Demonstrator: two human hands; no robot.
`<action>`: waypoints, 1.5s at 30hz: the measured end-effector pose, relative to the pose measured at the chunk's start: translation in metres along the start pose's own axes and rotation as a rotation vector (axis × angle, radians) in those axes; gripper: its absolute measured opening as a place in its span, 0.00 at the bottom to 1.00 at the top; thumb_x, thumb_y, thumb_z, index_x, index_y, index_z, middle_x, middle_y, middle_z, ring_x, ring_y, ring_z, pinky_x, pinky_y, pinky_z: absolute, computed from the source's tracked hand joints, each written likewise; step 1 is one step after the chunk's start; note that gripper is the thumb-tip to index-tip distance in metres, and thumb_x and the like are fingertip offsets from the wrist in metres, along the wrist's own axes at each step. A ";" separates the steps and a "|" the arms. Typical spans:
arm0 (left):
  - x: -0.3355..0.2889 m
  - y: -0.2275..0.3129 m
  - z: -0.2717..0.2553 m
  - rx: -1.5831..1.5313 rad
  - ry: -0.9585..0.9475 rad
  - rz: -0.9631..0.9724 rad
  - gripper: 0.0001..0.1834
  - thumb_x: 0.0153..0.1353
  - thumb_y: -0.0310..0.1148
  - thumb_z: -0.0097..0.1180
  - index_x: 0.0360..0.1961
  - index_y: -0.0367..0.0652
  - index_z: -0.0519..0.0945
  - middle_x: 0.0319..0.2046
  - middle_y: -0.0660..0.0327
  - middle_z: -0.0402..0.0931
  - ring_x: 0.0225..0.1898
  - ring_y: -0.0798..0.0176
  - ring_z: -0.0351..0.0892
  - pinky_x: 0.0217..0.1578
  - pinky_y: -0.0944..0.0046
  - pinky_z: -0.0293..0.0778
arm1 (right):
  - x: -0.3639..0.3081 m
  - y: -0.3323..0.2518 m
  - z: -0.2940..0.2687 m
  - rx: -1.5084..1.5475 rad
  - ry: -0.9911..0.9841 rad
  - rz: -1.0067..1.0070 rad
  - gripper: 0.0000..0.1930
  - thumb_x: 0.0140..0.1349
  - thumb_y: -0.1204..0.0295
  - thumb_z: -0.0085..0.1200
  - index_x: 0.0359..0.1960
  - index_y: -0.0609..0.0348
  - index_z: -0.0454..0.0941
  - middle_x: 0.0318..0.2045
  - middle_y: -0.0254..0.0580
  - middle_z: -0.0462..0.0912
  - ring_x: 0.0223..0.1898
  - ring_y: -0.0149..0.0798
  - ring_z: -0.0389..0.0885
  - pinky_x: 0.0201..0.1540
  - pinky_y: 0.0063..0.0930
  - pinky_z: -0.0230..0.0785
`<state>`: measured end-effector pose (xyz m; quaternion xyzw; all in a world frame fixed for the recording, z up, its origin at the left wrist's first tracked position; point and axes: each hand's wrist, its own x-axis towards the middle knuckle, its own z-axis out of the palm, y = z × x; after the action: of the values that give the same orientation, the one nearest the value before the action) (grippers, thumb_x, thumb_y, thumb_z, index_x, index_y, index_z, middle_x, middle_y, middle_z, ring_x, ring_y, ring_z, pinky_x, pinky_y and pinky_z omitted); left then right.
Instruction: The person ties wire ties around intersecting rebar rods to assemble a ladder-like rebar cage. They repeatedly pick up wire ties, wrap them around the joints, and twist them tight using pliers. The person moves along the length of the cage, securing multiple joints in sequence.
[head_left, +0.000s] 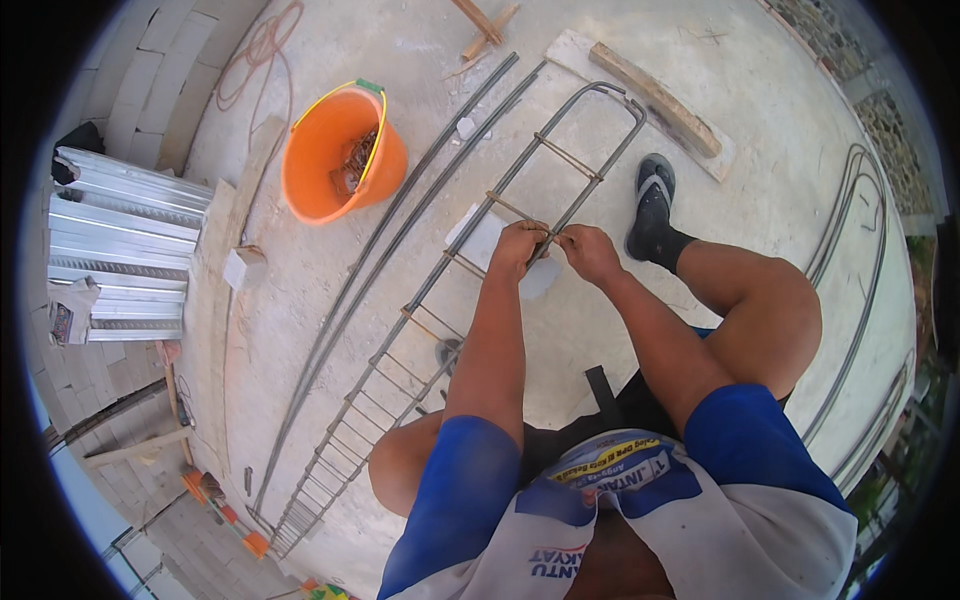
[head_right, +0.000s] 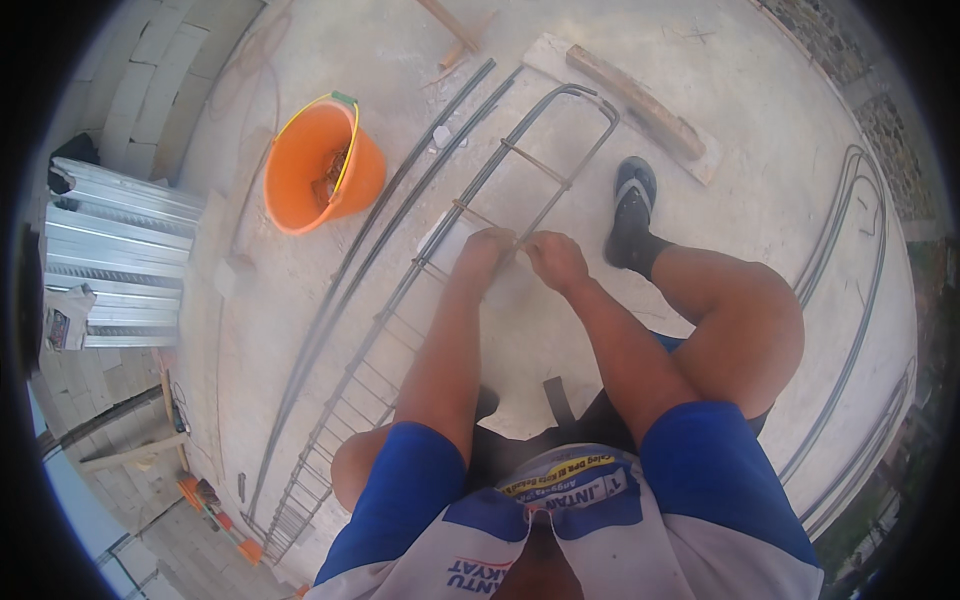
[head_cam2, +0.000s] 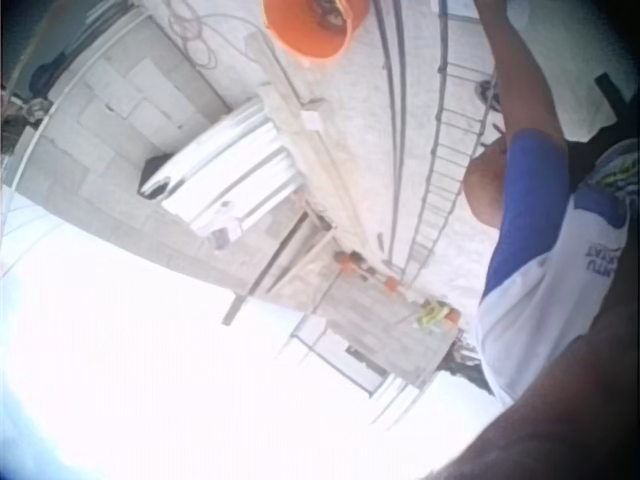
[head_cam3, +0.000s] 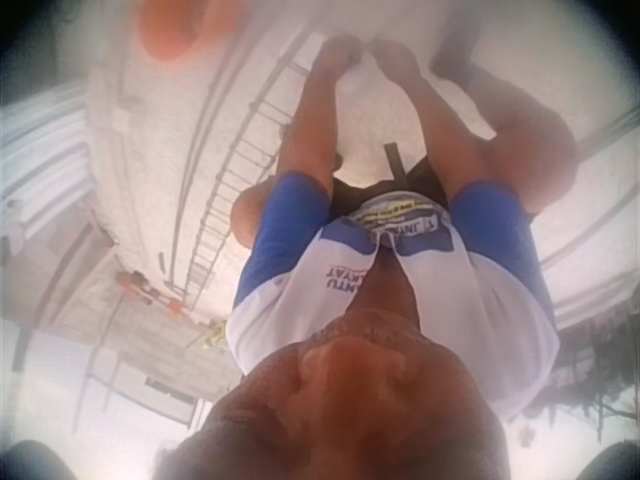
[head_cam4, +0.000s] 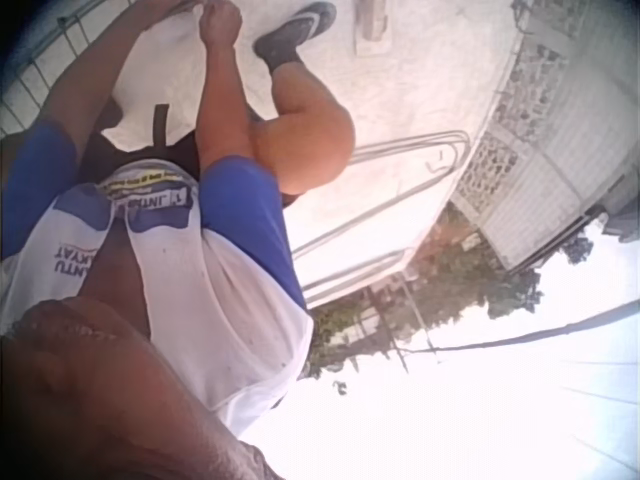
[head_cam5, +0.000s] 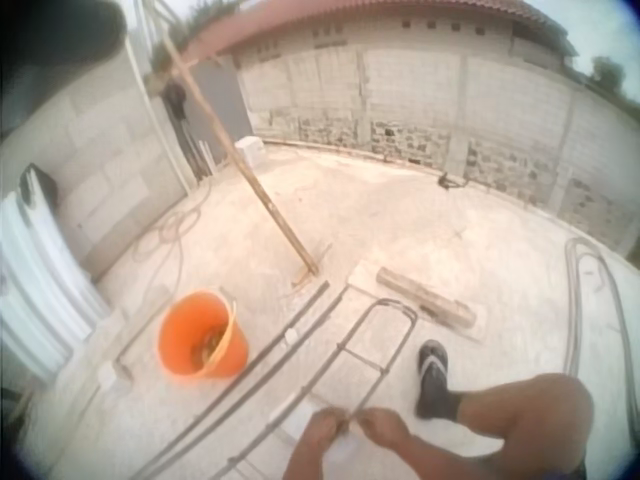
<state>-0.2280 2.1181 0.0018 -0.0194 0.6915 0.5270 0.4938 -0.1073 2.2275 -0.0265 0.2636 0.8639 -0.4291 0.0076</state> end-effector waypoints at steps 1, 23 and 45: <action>0.004 0.002 0.002 -0.026 0.009 -0.015 0.07 0.60 0.21 0.53 0.39 0.33 0.79 0.29 0.57 0.77 0.27 0.62 0.78 0.27 0.63 0.78 | -0.001 -0.001 0.001 0.017 0.016 0.002 0.12 0.63 0.65 0.49 0.34 0.58 0.81 0.35 0.54 0.82 0.40 0.58 0.79 0.44 0.50 0.70; -0.018 -0.040 0.000 0.330 0.072 0.321 0.16 0.58 0.26 0.51 0.46 0.34 0.82 0.44 0.53 0.82 0.46 0.58 0.80 0.47 0.64 0.72 | -0.014 -0.017 0.009 0.067 0.073 0.049 0.14 0.61 0.64 0.58 0.38 0.65 0.81 0.29 0.57 0.82 0.31 0.54 0.81 0.34 0.42 0.72; 0.015 -0.042 0.008 0.133 0.055 0.250 0.11 0.59 0.33 0.60 0.35 0.32 0.82 0.24 0.60 0.78 0.23 0.68 0.73 0.26 0.66 0.72 | 0.013 -0.024 -0.045 -0.256 0.056 -0.030 0.10 0.60 0.69 0.49 0.33 0.60 0.81 0.32 0.54 0.82 0.37 0.56 0.82 0.42 0.51 0.73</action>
<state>-0.2071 2.1131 -0.0378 0.0852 0.7351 0.5367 0.4054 -0.1200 2.2557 0.0165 0.2593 0.9153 -0.3080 0.0107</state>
